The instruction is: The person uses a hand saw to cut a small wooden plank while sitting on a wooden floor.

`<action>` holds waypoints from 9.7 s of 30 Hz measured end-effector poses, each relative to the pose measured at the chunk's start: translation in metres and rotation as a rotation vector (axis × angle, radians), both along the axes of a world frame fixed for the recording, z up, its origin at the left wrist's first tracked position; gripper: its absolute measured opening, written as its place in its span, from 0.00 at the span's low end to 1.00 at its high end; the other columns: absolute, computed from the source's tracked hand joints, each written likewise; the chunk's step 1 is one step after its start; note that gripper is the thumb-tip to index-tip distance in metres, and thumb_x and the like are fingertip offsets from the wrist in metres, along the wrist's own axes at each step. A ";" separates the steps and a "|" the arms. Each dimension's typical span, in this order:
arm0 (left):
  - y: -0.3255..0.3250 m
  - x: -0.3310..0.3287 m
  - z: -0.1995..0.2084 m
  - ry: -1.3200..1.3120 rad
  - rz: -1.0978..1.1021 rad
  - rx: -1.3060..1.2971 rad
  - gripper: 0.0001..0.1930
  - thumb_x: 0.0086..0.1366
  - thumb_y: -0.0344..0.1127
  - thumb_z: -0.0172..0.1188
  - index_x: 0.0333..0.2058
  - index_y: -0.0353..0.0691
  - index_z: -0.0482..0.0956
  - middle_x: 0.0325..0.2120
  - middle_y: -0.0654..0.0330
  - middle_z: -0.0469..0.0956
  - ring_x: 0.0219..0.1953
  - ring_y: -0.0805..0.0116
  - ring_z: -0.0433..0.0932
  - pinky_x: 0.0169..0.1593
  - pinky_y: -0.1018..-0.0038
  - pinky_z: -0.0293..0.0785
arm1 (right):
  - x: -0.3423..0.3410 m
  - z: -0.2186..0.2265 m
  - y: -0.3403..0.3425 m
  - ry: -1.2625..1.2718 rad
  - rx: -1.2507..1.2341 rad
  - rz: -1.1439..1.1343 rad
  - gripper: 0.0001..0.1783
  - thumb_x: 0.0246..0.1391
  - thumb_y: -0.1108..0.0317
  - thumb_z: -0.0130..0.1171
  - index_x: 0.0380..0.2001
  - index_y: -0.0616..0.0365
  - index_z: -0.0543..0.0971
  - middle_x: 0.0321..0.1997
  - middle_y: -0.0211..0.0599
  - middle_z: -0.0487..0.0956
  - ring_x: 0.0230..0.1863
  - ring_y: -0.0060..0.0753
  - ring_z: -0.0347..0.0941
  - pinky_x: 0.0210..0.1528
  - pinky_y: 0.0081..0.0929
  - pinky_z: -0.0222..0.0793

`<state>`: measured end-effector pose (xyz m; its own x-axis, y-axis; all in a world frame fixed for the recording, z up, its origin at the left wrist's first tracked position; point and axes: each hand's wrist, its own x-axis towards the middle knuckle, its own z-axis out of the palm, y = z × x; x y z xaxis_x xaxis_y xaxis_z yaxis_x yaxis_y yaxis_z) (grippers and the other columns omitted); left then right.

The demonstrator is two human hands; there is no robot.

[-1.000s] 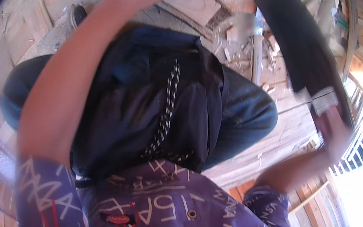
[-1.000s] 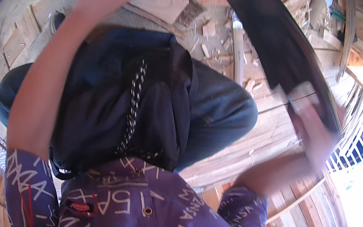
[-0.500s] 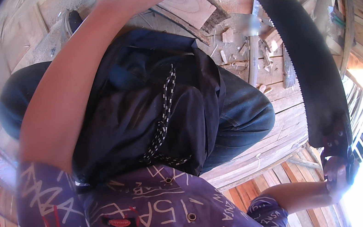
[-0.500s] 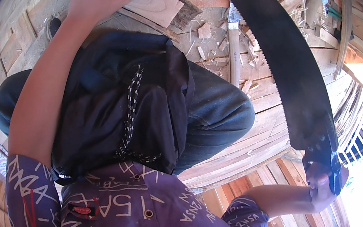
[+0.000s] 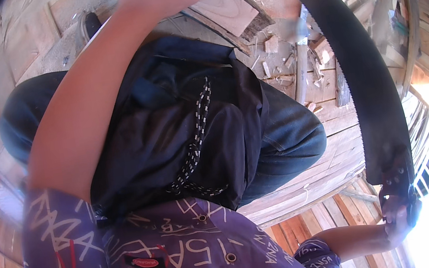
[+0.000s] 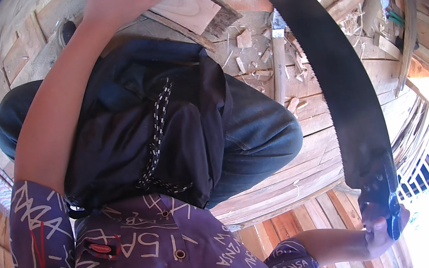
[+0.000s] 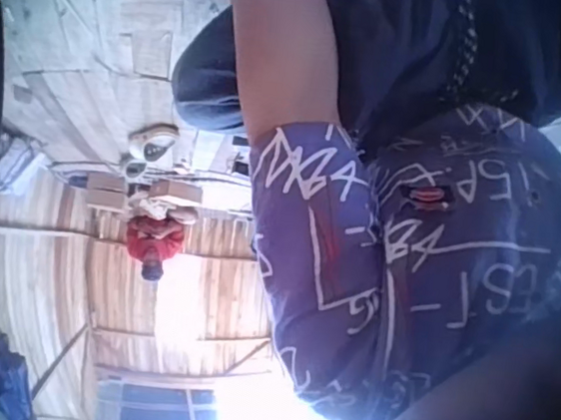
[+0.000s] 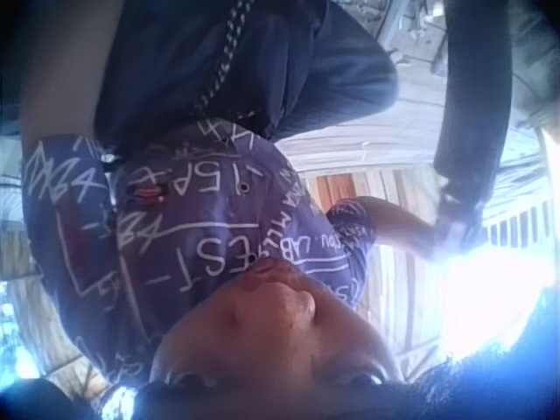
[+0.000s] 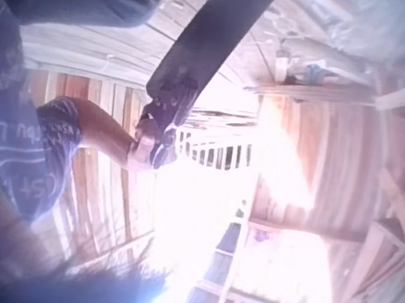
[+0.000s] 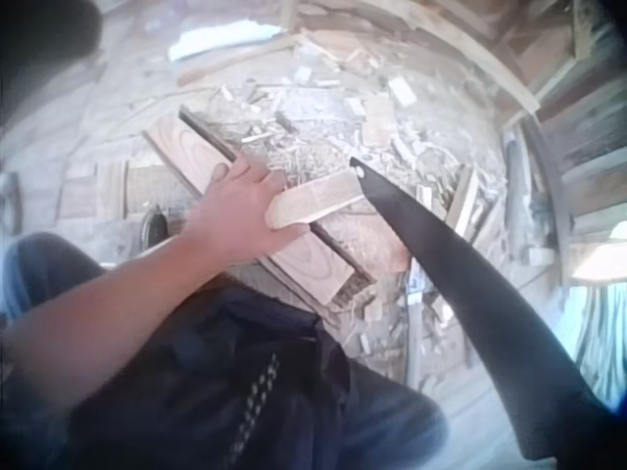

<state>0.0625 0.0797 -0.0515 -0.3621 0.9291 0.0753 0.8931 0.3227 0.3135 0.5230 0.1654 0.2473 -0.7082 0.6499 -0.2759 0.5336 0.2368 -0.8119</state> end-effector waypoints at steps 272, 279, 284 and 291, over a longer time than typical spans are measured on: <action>0.010 -0.007 -0.012 0.009 0.143 -0.009 0.31 0.56 0.62 0.59 0.41 0.36 0.74 0.42 0.51 0.76 0.53 0.56 0.70 0.58 0.63 0.60 | -0.171 -0.276 0.033 -0.204 0.318 0.106 0.08 0.61 0.67 0.55 0.36 0.61 0.72 0.18 0.55 0.73 0.22 0.59 0.74 0.22 0.44 0.66; 0.012 -0.010 -0.014 -0.006 0.150 -0.004 0.30 0.56 0.62 0.59 0.40 0.37 0.74 0.41 0.52 0.77 0.50 0.56 0.71 0.58 0.64 0.60 | -0.135 -0.265 0.035 -0.280 0.299 0.062 0.07 0.61 0.68 0.55 0.38 0.61 0.72 0.19 0.55 0.73 0.24 0.62 0.74 0.24 0.46 0.67; 0.011 -0.012 -0.015 0.018 0.159 -0.025 0.29 0.56 0.61 0.60 0.40 0.39 0.74 0.41 0.55 0.77 0.50 0.57 0.71 0.57 0.64 0.60 | -0.114 -0.271 0.019 -0.262 0.240 0.130 0.08 0.59 0.70 0.55 0.39 0.60 0.72 0.20 0.56 0.74 0.25 0.61 0.75 0.26 0.46 0.68; 0.014 -0.011 -0.014 0.022 0.155 -0.039 0.29 0.56 0.61 0.60 0.40 0.39 0.74 0.41 0.55 0.77 0.50 0.59 0.71 0.56 0.63 0.61 | -0.150 -0.285 0.032 -0.246 0.208 0.119 0.08 0.59 0.70 0.55 0.40 0.61 0.72 0.18 0.56 0.73 0.24 0.61 0.74 0.25 0.45 0.68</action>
